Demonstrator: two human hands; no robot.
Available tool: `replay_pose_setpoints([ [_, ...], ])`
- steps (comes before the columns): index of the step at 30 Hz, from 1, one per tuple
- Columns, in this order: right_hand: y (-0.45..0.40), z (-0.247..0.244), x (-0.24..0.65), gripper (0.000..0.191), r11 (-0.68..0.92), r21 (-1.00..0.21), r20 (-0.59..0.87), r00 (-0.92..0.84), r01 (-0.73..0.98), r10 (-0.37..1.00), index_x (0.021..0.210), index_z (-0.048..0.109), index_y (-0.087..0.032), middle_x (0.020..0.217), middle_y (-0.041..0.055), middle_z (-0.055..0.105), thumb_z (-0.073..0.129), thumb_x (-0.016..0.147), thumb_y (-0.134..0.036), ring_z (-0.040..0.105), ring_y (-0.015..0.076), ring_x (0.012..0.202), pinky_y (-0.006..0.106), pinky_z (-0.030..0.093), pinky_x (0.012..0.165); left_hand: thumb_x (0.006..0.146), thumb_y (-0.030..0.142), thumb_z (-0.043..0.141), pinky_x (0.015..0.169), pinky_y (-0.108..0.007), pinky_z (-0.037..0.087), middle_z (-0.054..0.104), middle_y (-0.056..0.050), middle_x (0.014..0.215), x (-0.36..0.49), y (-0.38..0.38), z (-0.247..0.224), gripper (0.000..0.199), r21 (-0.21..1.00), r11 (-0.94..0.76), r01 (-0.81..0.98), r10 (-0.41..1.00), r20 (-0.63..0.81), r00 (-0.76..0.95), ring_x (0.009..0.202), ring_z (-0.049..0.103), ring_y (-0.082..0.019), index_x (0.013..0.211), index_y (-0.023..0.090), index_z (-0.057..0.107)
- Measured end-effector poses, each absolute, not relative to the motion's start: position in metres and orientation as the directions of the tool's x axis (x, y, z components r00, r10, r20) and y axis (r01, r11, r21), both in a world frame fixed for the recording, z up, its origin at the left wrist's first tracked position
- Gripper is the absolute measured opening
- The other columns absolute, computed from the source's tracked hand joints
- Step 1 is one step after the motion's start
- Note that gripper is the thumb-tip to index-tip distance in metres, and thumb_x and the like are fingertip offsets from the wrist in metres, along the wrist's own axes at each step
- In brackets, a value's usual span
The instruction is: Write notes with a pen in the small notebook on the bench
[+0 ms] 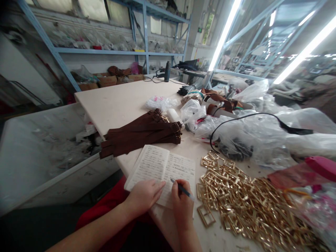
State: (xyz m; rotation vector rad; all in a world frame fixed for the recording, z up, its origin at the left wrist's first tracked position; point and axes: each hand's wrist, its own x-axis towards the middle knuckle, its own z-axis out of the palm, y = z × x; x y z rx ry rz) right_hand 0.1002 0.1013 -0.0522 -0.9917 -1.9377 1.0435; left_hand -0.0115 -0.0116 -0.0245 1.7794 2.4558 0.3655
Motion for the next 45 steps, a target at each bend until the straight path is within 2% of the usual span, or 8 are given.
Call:
replay_pose_setpoints([
  [10,0.1022,-0.0536,0.1027,0.020,0.347,-0.898,0.183,-0.488,0.271,0.853,0.083,0.054,-0.019,0.070,0.0013,0.058,0.047,0.083,-0.038,0.055,0.0167,0.066,0.028,0.046,0.063,0.091,0.034,0.033,0.058,-0.029,0.043,0.063,-0.004,0.079,-0.0118,-0.0117,-0.0237,0.035,0.256,0.295,0.921,0.943,0.076,-0.323,0.067,0.059,-0.019,0.116,0.025,0.056],
  [22,0.1016,-0.0531,0.1016,0.024,0.370,-0.892,0.214,-0.478,0.260,0.852,0.084,0.057,-0.019,0.074,0.0023,0.062,0.047,0.082,-0.040,0.057,0.0168,0.069,0.029,0.047,0.067,0.091,0.034,0.033,0.057,-0.029,0.043,0.063,-0.004,0.079,-0.0110,-0.0117,-0.0247,0.035,0.255,0.295,0.921,0.943,0.075,-0.323,0.066,0.059,-0.020,0.117,0.026,0.056],
  [28,0.1019,-0.0533,0.1016,0.023,0.356,-0.896,0.198,-0.479,0.265,0.855,0.084,0.058,-0.019,0.071,0.0019,0.062,0.048,0.082,-0.040,0.057,0.0160,0.065,0.027,0.047,0.062,0.091,0.034,0.033,0.057,-0.028,0.043,0.063,-0.005,0.079,-0.0114,-0.0113,-0.0246,0.035,0.255,0.300,0.919,0.942,0.071,-0.327,0.065,0.058,-0.019,0.117,0.026,0.056],
  [45,0.1015,-0.0506,0.1022,0.023,0.364,-0.893,0.205,-0.478,0.266,0.854,0.082,0.059,-0.019,0.070,0.0017,0.062,0.047,0.083,-0.039,0.057,0.0159,0.064,0.027,0.047,0.063,0.091,0.033,0.034,0.059,-0.029,0.044,0.063,-0.005,0.080,-0.0106,-0.0105,-0.0228,0.036,0.273,0.296,0.915,0.943,0.065,-0.325,0.067,0.058,-0.019,0.118,0.025,0.056],
])
